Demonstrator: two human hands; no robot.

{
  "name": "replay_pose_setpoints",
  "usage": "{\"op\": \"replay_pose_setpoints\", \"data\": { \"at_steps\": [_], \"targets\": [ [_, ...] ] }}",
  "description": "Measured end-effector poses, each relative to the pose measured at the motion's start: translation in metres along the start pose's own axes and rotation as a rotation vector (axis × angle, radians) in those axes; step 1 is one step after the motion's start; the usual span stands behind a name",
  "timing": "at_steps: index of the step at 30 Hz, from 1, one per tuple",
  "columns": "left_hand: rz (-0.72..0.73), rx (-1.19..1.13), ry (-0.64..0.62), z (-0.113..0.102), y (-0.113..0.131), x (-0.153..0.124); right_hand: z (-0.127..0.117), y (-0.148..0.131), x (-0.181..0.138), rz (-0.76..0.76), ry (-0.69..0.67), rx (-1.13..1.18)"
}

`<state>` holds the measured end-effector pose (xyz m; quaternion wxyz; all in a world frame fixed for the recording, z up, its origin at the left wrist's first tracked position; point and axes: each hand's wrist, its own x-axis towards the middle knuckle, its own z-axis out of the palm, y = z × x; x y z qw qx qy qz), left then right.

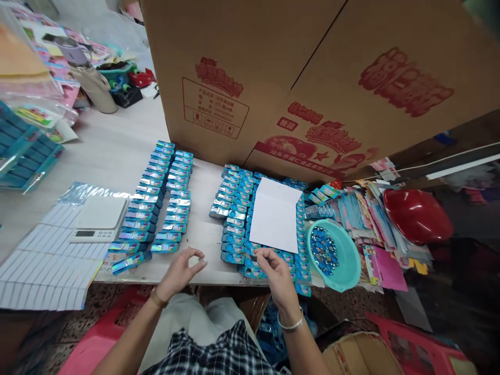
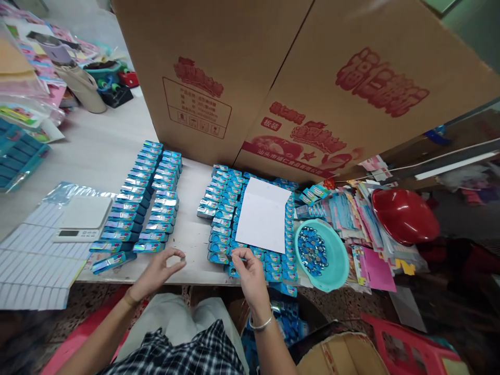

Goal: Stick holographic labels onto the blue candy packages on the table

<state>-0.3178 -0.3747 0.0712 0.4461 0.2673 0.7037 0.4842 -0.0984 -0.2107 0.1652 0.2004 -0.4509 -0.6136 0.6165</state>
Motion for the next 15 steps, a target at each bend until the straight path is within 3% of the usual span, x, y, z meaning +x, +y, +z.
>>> {"op": "replay_pose_setpoints", "data": {
  "at_steps": [6,12,15],
  "targets": [
    [0.073,-0.303,-0.453,0.015,-0.01,-0.009,0.021,0.026,0.017,0.094,0.002,0.078],
    [-0.029,-0.931,-0.486,0.046,-0.019,0.002,0.038,0.038,0.027,0.225,-0.018,0.151],
    [-0.075,-1.072,-0.472,0.06,-0.022,0.007,0.043,0.046,0.03,0.295,-0.028,0.165]
  ]
}}
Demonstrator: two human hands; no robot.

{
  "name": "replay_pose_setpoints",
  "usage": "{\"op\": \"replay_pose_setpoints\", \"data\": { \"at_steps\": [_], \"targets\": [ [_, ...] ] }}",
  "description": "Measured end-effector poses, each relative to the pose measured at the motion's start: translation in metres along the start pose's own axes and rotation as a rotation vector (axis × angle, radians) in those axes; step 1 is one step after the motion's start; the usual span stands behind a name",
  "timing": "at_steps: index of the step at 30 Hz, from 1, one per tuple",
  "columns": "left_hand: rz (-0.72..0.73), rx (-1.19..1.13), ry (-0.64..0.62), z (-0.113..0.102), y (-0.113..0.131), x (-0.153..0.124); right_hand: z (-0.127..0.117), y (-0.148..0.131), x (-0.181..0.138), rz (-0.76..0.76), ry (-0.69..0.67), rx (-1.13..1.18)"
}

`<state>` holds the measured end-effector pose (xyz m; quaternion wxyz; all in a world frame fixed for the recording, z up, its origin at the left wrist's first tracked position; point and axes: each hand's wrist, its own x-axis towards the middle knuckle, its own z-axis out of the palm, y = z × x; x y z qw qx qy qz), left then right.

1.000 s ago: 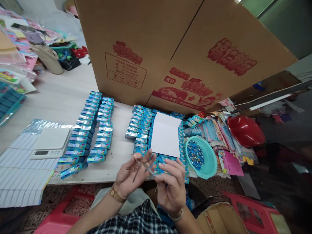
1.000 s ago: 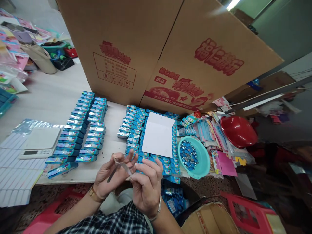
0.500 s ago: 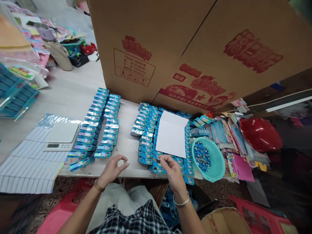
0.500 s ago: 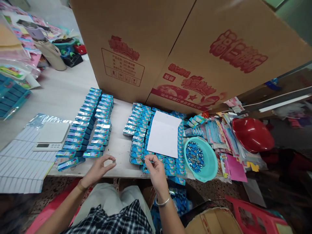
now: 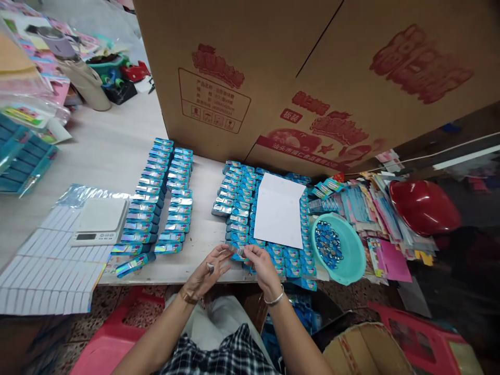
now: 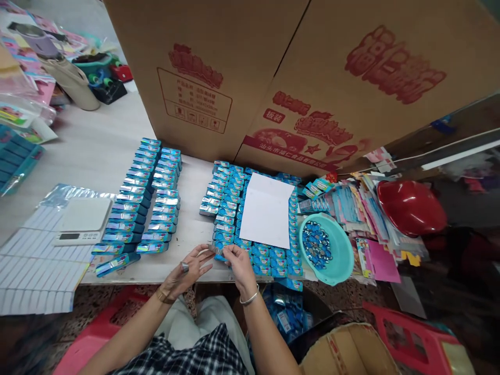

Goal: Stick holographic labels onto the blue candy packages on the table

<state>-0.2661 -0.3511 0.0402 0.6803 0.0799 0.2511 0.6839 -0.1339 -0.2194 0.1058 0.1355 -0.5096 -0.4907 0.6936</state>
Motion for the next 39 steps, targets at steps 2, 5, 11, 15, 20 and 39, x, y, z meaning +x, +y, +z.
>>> {"op": "replay_pose_setpoints", "data": {
  "at_steps": [2,5,11,15,20,39],
  "targets": [
    [-0.001,0.001,0.041,0.002,-0.004,0.004,0.0,0.004,0.004,0.022,0.008,-0.001],
    [0.015,0.059,0.128,0.003,-0.007,0.009,-0.001,0.011,0.013,0.022,0.019,-0.026],
    [0.163,0.449,0.348,-0.008,-0.019,0.034,0.005,0.039,0.057,-0.207,0.185,-0.181],
    [0.303,0.874,0.444,-0.019,-0.03,0.057,0.011,0.06,0.086,-0.281,0.335,-0.434],
    [0.332,1.041,0.512,-0.03,-0.042,0.073,0.009,0.072,0.099,-0.382,0.394,-0.672],
    [0.266,1.014,0.558,-0.034,-0.052,0.078,0.01,0.087,0.111,-0.447,0.402,-0.885]
  ]
}}
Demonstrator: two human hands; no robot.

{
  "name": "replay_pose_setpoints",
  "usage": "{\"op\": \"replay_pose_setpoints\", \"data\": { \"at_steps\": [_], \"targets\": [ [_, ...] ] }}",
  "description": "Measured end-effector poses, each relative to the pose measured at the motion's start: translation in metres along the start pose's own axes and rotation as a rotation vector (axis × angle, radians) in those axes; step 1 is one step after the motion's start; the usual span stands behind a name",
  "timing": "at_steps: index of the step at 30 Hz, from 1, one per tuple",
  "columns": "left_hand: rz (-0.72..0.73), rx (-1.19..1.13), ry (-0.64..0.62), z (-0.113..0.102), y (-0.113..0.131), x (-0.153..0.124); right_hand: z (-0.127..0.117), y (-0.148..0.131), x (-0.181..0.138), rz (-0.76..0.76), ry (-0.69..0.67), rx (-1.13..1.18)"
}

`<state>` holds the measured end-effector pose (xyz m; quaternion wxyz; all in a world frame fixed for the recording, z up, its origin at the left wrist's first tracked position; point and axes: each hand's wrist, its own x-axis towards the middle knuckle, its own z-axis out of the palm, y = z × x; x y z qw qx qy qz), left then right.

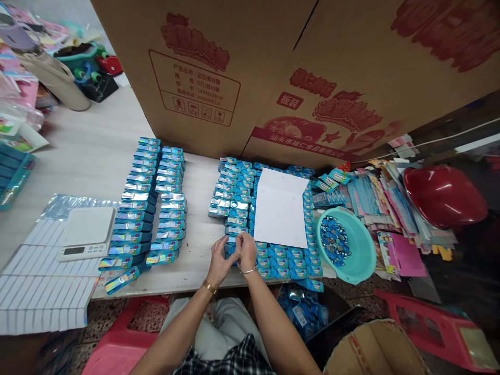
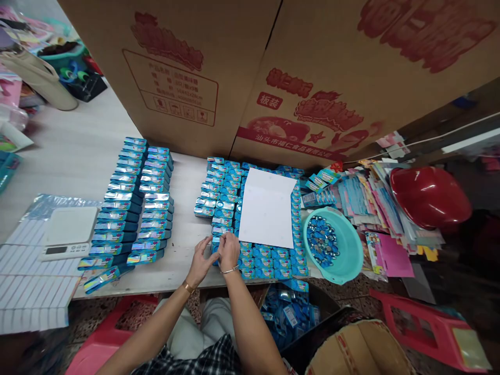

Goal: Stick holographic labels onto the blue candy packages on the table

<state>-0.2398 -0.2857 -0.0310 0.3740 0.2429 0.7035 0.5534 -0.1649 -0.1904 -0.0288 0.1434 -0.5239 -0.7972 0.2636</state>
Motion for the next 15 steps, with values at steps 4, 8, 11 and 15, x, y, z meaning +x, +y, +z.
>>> {"op": "replay_pose_setpoints", "data": {
  "at_steps": [4,8,11,15],
  "targets": [
    [-0.004,-0.01,-0.014,0.0006,0.002,-0.0005,0.002,0.0017,0.0009,0.012,-0.005,0.03],
    [-0.018,-0.036,-0.017,0.0003,0.0042,-0.0026,0.0008,0.002,0.0009,0.011,-0.005,0.055],
    [-0.006,-0.066,-0.022,0.0014,0.0054,-0.0039,-0.001,0.002,0.001,0.015,-0.002,0.07],
    [-0.001,-0.088,-0.012,0.0045,0.0055,-0.0023,-0.0014,0.0013,0.002,0.029,0.004,0.068]
  ]
}}
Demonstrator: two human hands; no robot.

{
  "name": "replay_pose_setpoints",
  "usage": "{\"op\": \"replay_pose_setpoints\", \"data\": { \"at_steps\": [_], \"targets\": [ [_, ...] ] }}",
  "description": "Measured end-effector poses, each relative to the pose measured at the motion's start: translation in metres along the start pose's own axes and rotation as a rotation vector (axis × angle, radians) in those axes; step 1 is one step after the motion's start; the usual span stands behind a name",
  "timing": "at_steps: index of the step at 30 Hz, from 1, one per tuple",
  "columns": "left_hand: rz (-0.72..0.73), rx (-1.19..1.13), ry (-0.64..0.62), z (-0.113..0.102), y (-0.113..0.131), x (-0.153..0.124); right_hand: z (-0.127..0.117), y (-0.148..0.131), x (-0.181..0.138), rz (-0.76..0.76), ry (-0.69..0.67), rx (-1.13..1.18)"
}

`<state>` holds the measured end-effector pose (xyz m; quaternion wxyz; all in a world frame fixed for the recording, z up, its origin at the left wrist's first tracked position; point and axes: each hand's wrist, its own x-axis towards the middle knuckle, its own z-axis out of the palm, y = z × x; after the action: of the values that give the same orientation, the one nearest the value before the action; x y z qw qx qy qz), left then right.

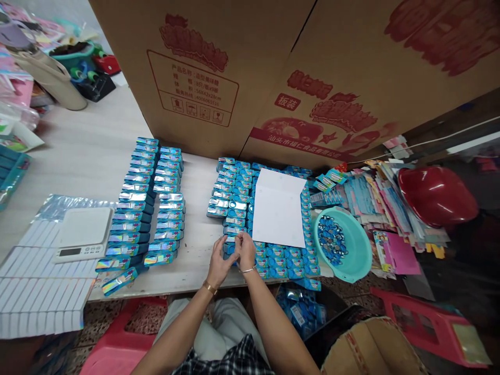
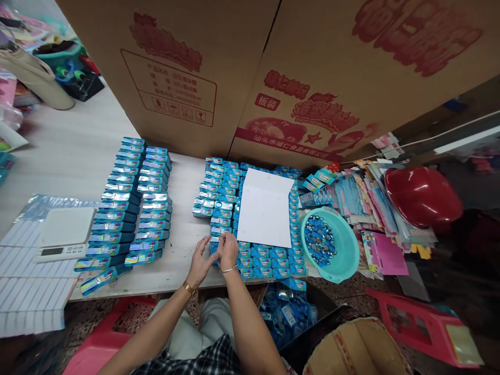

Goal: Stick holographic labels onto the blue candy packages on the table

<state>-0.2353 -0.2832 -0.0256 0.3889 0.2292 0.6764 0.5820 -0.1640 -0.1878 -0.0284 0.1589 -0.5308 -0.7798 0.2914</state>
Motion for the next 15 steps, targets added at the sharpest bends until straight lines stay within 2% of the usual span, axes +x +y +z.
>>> {"op": "replay_pose_setpoints", "data": {
  "at_steps": [9,15],
  "targets": [
    [-0.049,-0.012,-0.007,0.002,-0.006,0.004,0.0,-0.006,-0.004,-0.012,0.029,-0.051],
    [-0.048,-0.02,-0.031,0.006,-0.015,-0.001,0.007,0.002,-0.004,0.017,0.061,0.04]
  ]
}}
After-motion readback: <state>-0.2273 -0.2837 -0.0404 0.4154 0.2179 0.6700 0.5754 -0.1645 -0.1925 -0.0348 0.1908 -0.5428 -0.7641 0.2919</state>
